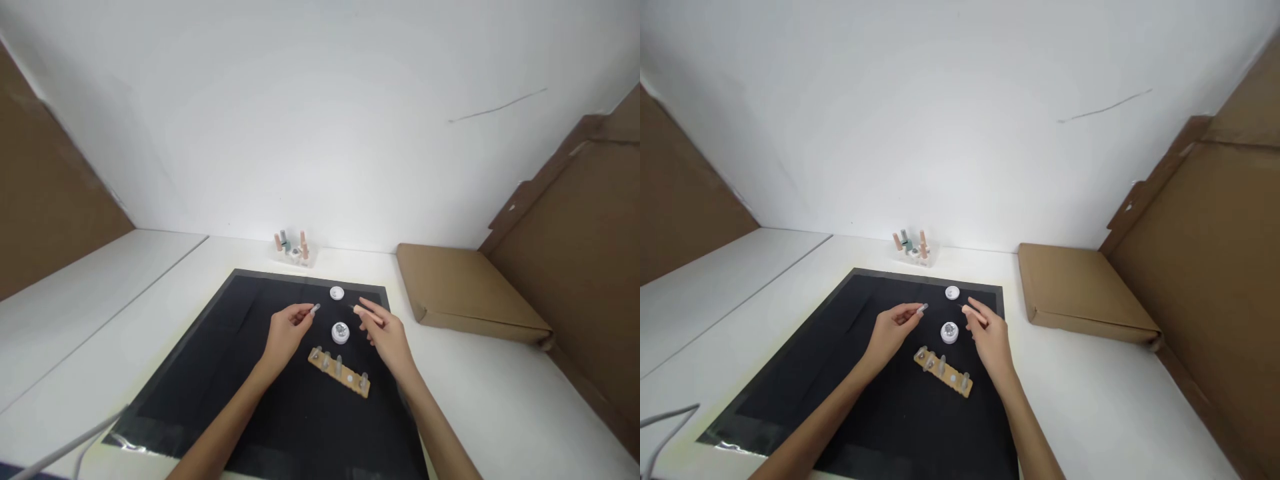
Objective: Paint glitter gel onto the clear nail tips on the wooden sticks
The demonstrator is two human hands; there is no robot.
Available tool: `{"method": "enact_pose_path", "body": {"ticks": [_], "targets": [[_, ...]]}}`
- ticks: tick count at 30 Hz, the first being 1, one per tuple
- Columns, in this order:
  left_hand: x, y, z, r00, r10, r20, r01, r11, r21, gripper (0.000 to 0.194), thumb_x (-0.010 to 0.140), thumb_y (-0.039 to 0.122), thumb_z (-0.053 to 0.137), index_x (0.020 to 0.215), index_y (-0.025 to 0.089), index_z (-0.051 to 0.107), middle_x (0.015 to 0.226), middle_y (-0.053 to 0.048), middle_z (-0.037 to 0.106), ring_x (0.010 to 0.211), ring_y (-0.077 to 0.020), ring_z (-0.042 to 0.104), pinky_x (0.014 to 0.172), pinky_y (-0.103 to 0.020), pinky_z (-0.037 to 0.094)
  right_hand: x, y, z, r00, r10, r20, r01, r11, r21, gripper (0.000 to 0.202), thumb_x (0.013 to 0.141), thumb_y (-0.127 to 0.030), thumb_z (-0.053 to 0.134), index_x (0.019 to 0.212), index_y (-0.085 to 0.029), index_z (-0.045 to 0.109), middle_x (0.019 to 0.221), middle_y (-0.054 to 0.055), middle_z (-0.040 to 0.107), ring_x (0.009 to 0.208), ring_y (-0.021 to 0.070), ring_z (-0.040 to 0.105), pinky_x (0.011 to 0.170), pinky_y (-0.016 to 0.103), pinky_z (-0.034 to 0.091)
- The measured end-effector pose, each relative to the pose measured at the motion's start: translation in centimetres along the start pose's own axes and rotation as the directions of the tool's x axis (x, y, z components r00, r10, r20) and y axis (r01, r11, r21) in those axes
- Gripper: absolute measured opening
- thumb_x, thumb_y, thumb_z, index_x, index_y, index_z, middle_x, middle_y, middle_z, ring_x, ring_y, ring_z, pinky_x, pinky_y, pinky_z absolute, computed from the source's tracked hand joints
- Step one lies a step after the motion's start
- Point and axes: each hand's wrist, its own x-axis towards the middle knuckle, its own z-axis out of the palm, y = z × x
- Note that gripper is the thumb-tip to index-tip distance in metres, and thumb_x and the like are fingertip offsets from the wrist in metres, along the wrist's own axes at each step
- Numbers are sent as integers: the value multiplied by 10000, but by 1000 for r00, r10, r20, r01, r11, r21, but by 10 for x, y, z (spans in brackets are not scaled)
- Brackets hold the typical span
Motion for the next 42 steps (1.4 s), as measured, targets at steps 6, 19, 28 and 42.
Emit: {"method": "enact_pose_path", "body": {"ticks": [6,19,28,42], "targets": [[1,-4,-8,998,-46,-38,41,992,-116,136,676,239,680,772,147,711,673,-23,689,623,-147,614,608,-241,474,6,12,3,983,-157,95,162,986,-41,389,788,-374,570,1093,-182,717,879,79,666,554,132,523,454,259,441],[0,8,-6,966,-255,37,255,924,-287,204,597,253,742,759,129,753,611,-16,668,556,-113,519,550,-236,421,14,38,9,908,-250,337,301,947,-109,703,628,-30,599,1287,-270,571,905,4,552,907,168,602,900,362,483],[-1,14,-5,944,-308,115,329,877,-350,217,570,274,795,724,125,760,826,-85,725,597,-108,523,565,-236,426,13,38,15,886,-295,358,363,921,-140,700,645,-20,625,1302,-251,561,898,12,542,878,180,582,884,359,465],[-18,36,-11,826,-79,558,508,533,-677,192,689,311,794,826,189,737,1247,-91,637,1139,-301,583,946,-422,447,-27,-13,22,856,-516,40,517,856,-11,581,774,-113,650,1302,-330,547,1090,59,550,1004,208,579,871,358,502]]}}
